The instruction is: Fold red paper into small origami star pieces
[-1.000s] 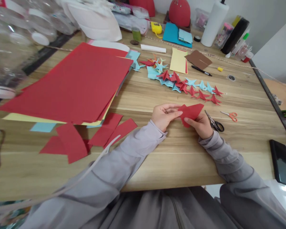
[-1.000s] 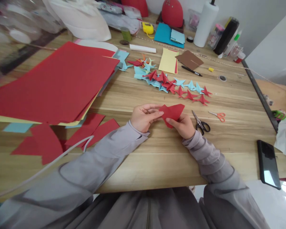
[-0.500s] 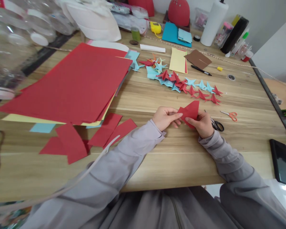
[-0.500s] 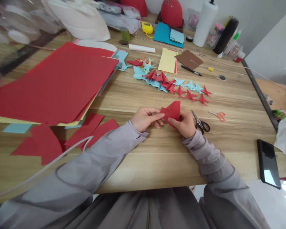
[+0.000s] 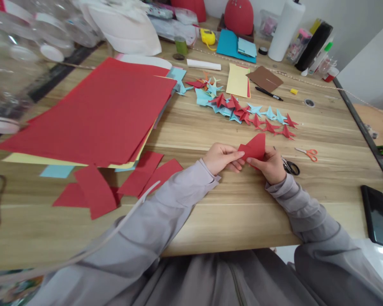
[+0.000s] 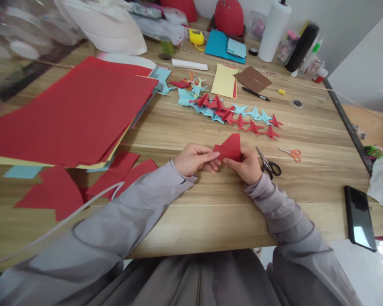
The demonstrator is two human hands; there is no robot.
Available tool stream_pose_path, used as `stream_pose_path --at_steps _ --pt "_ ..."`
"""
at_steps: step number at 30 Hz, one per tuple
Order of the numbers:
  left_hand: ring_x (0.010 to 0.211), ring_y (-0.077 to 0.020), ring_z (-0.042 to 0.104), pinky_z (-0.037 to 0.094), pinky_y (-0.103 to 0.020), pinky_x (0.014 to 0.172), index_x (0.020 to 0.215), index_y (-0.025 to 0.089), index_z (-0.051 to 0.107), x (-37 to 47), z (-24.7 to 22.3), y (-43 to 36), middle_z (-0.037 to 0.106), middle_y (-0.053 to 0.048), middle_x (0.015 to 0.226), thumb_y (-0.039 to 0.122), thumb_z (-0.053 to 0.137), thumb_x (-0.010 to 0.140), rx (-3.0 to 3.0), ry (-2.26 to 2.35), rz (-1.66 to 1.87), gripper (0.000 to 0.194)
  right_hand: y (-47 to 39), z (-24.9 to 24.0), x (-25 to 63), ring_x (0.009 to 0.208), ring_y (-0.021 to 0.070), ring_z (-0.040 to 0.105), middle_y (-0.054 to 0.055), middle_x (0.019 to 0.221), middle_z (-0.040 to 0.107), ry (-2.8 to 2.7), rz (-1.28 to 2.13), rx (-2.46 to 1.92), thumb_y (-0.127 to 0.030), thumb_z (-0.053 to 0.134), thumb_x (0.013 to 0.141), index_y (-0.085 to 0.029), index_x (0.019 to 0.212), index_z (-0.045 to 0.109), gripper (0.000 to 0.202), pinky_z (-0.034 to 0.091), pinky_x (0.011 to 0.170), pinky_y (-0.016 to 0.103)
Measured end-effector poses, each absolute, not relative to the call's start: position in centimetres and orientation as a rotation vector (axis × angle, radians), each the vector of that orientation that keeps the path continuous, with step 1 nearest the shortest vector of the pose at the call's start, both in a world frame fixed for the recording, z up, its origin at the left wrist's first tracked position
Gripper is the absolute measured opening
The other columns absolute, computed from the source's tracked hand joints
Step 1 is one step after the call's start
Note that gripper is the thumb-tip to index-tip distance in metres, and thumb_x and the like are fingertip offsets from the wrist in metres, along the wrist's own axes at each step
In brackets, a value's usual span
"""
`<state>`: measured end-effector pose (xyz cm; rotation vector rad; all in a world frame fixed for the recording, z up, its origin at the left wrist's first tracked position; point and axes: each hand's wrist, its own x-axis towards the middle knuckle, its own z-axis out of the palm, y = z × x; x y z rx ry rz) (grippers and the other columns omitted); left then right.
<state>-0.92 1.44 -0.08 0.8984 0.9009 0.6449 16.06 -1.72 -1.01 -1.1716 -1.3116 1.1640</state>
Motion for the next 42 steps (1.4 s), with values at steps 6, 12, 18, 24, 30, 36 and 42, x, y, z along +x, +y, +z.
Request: stream_pose_path --at_steps 6,12,18,24,30,36,42 --pt "0.045 -0.0103 0.06 0.052 -0.022 0.045 0.064 0.008 0.066 -0.7 -0.2 1.3 0.067 -0.004 0.058 0.02 0.074 0.072 0.891 0.926 0.651 0.017 -1.8 -1.0 16.0 0.046 0.0103 0.054 -0.001 0.058 0.065 -1.268 1.191 -1.286 -0.039 0.081 0.058 -0.015 0.077 0.067 0.033 0.045 0.042 0.024" --pt "0.044 -0.012 0.06 0.052 -0.024 0.045 0.06 0.008 0.066 -0.8 0.2 1.2 0.067 -0.007 0.057 0.026 0.073 0.075 0.895 0.926 0.57 0.024 -1.7 -1.0 16.0 0.041 0.0107 0.053 -0.003 0.053 0.062 -1.249 1.246 -1.282 -0.043 0.082 0.058 -0.016 0.078 0.063 0.038 0.043 0.036 0.023" --pt "0.041 -0.0129 0.059 0.049 -0.024 0.042 0.062 0.008 0.066 -1.2 0.4 1.6 0.066 -0.008 0.054 0.03 0.071 0.076 0.86 0.951 0.489 0.026 -1.5 -1.3 16.3 0.04 0.0098 0.052 -0.004 0.052 0.061 -1.27 1.157 -1.31 -0.042 0.083 0.055 -0.017 0.076 0.063 0.038 0.042 0.037 0.022" --pt "0.042 -0.0132 0.059 0.05 -0.024 0.043 0.062 0.007 0.066 -1.0 0.7 1.5 0.066 -0.008 0.054 0.024 0.074 0.073 0.825 0.973 0.494 0.022 -1.5 -1.4 16.5 0.045 0.0106 0.054 -0.003 0.061 0.064 -1.347 1.085 -1.284 -0.037 0.083 0.056 -0.017 0.076 0.063 0.034 0.046 0.043 0.025" --pt "0.04 -0.0123 0.059 0.051 -0.023 0.042 0.06 0.006 0.067 -0.7 1.0 1.3 0.066 -0.007 0.052 0.014 0.073 0.072 0.74 1.009 0.583 0.016 -1.5 -1.8 16.5 0.051 0.0118 0.054 -0.001 0.066 0.064 -1.417 0.963 -1.311 -0.034 0.078 0.062 -0.017 0.082 0.063 0.03 0.046 0.047 0.026" --pt "0.041 -0.0116 0.06 0.051 -0.02 0.042 0.06 0.007 0.066 -0.3 1.0 0.9 0.066 -0.006 0.052 0.016 0.076 0.069 0.693 1.017 0.656 0.016 -1.6 -2.1 16.3 0.057 0.0147 0.057 0.0 0.067 0.064 -1.419 0.83 -1.391 -0.031 0.077 0.063 -0.019 0.077 0.061 0.025 0.048 0.051 0.028" --pt "0.042 -0.0133 0.061 0.053 -0.023 0.043 0.06 0.007 0.067 -0.6 0.9 1.0 0.066 -0.008 0.053 0.018 0.078 0.067 0.706 0.974 0.6 0.017 -1.6 -2.0 16.5 0.062 0.0157 0.057 -0.001 0.071 0.064 -1.481 0.8 -1.358 -0.035 0.077 0.064 -0.021 0.081 0.06 0.028 0.05 0.058 0.031"
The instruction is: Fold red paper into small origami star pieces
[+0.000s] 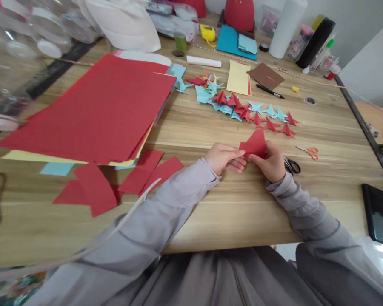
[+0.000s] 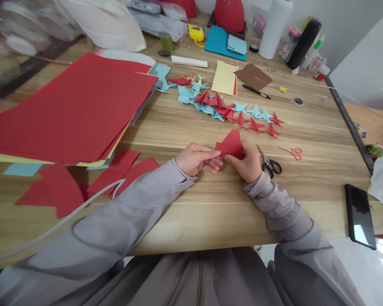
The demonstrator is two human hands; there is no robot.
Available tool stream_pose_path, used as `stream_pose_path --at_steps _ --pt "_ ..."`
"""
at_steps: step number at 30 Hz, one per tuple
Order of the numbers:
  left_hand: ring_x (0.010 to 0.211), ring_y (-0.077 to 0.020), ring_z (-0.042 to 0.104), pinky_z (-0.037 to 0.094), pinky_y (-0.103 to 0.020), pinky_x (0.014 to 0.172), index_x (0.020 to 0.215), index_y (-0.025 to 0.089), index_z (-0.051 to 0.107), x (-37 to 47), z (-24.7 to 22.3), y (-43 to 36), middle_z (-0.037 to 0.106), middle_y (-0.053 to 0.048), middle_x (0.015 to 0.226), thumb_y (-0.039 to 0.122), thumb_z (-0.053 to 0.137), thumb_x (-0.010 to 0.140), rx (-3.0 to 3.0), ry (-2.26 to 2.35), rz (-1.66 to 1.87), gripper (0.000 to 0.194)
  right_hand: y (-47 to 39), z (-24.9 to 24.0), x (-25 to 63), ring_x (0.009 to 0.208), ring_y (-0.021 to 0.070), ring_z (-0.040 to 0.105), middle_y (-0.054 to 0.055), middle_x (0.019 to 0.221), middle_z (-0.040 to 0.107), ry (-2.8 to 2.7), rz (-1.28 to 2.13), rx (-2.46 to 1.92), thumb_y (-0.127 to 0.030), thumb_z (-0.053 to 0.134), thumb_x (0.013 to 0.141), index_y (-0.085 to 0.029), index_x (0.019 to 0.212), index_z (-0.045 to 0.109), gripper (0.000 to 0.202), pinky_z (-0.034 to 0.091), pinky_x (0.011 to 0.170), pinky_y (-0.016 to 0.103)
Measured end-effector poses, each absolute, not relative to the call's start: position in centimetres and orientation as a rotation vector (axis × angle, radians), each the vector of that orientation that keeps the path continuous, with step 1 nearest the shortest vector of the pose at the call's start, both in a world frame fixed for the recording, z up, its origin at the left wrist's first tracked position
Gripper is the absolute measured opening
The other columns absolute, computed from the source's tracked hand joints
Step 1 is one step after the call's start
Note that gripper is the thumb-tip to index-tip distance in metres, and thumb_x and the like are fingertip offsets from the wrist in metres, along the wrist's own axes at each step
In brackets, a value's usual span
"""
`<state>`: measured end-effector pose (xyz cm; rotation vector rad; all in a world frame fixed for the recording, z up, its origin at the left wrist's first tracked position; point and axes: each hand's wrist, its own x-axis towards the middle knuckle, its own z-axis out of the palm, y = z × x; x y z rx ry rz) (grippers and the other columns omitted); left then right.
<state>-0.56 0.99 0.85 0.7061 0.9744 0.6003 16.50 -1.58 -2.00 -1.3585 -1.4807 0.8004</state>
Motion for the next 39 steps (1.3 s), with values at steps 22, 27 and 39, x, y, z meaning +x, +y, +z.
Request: stream_pose_path --at_steps 22,27,39 --pt "0.044 -0.0145 0.062 0.053 -0.025 0.044 0.06 0.007 0.068 -0.3 0.8 0.8 0.066 -0.008 0.053 0.012 0.074 0.069 0.693 0.982 0.637 0.012 -2.2 -1.8 16.1 0.066 0.019 0.055 0.001 0.073 0.061 -1.61 0.465 -1.423 -0.028 0.074 0.067 -0.023 0.084 0.06 0.023 0.048 0.064 0.034" --pt "0.044 -0.0146 0.062 0.054 -0.025 0.045 0.061 0.007 0.068 -0.5 0.8 1.0 0.067 -0.008 0.054 0.012 0.072 0.071 0.71 0.976 0.61 0.012 -2.3 -1.5 16.0 0.067 0.0188 0.057 0.002 0.076 0.063 -1.638 0.463 -1.4 -0.029 0.073 0.068 -0.023 0.085 0.06 0.022 0.049 0.066 0.035" --pt "0.049 -0.0164 0.065 0.056 -0.025 0.046 0.068 0.004 0.069 -2.2 0.4 2.1 0.07 -0.012 0.062 0.029 0.082 0.064 0.833 0.767 0.299 0.028 -1.6 -1.8 16.7 0.073 0.0188 0.062 0.002 0.079 0.066 -1.574 0.876 -1.211 -0.044 0.08 0.06 -0.021 0.087 0.061 0.041 0.053 0.069 0.034"
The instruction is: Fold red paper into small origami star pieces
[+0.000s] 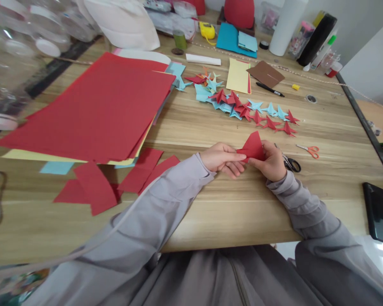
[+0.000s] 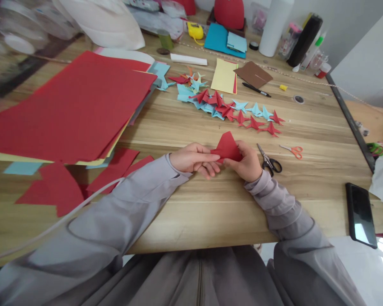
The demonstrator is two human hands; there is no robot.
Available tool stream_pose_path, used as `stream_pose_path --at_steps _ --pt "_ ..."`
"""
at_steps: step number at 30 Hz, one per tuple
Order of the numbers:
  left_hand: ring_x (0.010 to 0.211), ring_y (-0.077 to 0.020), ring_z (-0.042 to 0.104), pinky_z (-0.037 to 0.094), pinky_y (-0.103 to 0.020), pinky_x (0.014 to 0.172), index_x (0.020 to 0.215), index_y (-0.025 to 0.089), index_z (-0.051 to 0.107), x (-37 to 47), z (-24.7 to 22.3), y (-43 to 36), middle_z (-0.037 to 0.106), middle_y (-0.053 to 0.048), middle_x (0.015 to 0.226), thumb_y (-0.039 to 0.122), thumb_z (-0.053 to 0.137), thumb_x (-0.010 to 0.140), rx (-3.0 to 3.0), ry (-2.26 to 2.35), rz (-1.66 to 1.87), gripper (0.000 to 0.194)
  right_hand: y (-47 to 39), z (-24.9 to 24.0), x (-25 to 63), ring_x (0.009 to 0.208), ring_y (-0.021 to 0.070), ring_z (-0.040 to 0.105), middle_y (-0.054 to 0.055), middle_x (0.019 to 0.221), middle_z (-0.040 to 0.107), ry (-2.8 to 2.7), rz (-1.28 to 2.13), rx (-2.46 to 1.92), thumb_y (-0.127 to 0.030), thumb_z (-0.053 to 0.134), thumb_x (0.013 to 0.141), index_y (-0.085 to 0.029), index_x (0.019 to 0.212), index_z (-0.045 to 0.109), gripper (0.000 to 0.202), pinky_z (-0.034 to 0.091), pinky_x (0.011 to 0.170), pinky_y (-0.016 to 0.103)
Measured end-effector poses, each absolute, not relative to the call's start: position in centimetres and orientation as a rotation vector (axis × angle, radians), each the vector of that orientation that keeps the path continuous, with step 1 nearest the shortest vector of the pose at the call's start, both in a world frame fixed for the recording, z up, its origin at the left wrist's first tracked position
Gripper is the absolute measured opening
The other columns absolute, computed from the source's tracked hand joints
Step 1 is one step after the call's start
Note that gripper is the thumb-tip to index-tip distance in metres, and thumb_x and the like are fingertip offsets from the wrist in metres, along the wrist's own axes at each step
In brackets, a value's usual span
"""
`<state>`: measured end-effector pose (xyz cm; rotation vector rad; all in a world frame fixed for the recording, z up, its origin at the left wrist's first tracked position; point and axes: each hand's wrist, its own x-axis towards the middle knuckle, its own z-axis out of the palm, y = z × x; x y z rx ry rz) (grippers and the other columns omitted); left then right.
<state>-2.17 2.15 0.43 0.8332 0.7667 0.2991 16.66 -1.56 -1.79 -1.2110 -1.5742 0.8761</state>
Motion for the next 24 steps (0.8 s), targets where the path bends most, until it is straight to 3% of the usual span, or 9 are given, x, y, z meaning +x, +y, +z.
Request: stream_pose_path --at_steps 7,13,24 --pt "0.046 -0.0134 0.063 0.054 -0.021 0.043 0.066 0.006 0.069 -2.17 0.17 2.11 0.07 -0.009 0.06 0.02 0.079 0.067 0.866 0.816 0.274 0.018 -1.7 -1.64 16.87 0.083 0.0218 0.066 0.005 0.093 0.07 -1.629 0.881 -1.129 -0.042 0.083 0.059 -0.021 0.098 0.062 0.049 0.054 0.076 0.035" --pt "0.045 -0.0114 0.063 0.053 -0.019 0.043 0.068 0.006 0.069 -2.09 0.11 2.24 0.07 -0.008 0.06 0.019 0.077 0.069 0.805 0.789 0.332 0.016 -1.85 -1.16 16.64 0.06 0.0186 0.066 0.001 0.074 0.071 -1.405 1.153 -1.096 -0.04 0.081 0.064 -0.024 0.112 0.055 0.056 0.056 0.06 0.034" --pt "0.052 -0.0146 0.066 0.056 -0.023 0.049 0.075 0.007 0.071 -2.87 -0.11 2.07 0.072 -0.009 0.064 0.022 0.084 0.061 0.9 0.698 0.295 0.024 -1.84 -1.03 16.51 0.06 0.0175 0.068 0.001 0.076 0.072 -1.38 1.155 -1.068 -0.033 0.086 0.057 -0.023 0.103 0.064 0.052 0.058 0.06 0.032"
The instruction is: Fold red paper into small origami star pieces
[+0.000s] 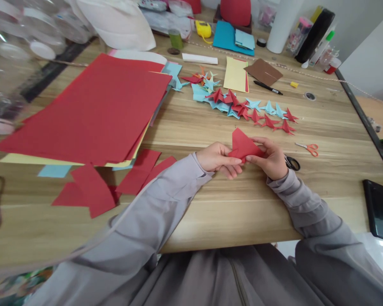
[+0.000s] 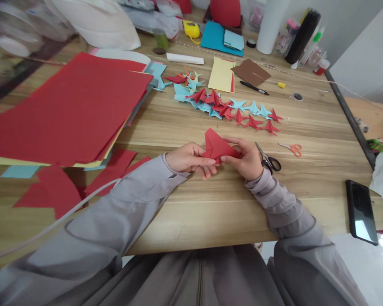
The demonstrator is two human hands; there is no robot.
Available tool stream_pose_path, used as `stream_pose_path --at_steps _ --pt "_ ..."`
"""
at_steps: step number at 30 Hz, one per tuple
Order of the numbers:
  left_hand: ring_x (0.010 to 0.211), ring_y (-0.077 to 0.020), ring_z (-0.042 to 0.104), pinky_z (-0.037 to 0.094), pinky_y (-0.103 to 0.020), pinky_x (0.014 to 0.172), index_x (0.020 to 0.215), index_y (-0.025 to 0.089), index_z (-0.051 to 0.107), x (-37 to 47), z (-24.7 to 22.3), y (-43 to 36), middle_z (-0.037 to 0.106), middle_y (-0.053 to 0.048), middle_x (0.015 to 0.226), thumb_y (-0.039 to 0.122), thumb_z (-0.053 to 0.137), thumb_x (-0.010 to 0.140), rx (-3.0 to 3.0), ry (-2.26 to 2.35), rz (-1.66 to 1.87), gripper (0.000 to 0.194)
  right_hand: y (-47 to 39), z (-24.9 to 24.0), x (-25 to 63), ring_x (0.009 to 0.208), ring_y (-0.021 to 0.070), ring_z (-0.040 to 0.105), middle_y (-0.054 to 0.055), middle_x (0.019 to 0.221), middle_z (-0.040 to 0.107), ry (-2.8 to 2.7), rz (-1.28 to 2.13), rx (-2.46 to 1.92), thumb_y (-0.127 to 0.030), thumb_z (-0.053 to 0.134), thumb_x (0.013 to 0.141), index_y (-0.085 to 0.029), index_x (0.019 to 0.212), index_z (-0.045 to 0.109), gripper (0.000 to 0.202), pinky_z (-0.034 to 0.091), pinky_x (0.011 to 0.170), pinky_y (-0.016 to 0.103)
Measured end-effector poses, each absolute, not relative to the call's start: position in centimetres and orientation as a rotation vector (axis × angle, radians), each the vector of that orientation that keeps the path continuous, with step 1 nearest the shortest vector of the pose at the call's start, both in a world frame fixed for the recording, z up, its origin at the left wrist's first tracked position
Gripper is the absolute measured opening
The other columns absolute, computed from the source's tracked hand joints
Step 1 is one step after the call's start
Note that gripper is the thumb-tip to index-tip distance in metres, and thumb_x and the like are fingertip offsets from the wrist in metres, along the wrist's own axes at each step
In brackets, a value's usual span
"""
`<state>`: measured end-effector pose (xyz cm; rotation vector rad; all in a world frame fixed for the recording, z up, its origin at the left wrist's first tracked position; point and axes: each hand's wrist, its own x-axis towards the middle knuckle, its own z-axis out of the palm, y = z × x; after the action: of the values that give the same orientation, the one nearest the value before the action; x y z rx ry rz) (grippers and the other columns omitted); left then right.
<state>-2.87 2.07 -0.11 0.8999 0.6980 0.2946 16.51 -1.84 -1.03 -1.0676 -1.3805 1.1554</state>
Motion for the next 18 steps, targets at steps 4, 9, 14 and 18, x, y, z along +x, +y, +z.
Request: stream_pose_path --at_steps 4,9,14,18 --pt "0.05 -0.0138 0.065 0.055 -0.021 0.047 0.074 0.007 0.07 -2.7 -0.1 2.0 0.071 -0.008 0.063 0.023 0.085 0.059 0.909 0.715 0.342 0.027 -1.9 -0.9 16.4 0.059 0.015 0.067 0.003 0.088 0.073 -1.292 1.172 -1.079 -0.036 0.084 0.06 -0.022 0.1 0.065 0.047 0.058 0.059 0.031" --pt "0.049 -0.0131 0.065 0.055 -0.021 0.047 0.071 0.007 0.068 -2.1 0.0 1.7 0.07 -0.007 0.06 0.023 0.084 0.06 0.905 0.773 0.442 0.025 -1.9 -0.6 16.0 0.059 0.0153 0.065 -0.001 0.069 0.069 -1.235 1.234 -1.103 -0.042 0.082 0.062 -0.019 0.096 0.065 0.044 0.057 0.06 0.031" --pt "0.046 -0.0133 0.064 0.055 -0.021 0.044 0.068 0.007 0.068 -1.7 -0.2 1.5 0.07 -0.006 0.058 0.025 0.085 0.06 0.912 0.802 0.497 0.026 -1.7 -0.8 15.9 0.055 0.0143 0.064 -0.004 0.062 0.067 -1.177 1.27 -1.127 -0.044 0.082 0.061 -0.021 0.1 0.059 0.051 0.055 0.055 0.028" --pt "0.044 -0.0127 0.063 0.054 -0.021 0.042 0.068 0.007 0.067 -1.4 -0.2 1.5 0.069 -0.005 0.056 0.026 0.083 0.062 0.906 0.833 0.551 0.026 -1.6 -1.1 15.9 0.054 0.0129 0.064 -0.005 0.061 0.067 -1.087 1.321 -1.11 -0.044 0.082 0.061 -0.022 0.104 0.054 0.055 0.053 0.055 0.025"
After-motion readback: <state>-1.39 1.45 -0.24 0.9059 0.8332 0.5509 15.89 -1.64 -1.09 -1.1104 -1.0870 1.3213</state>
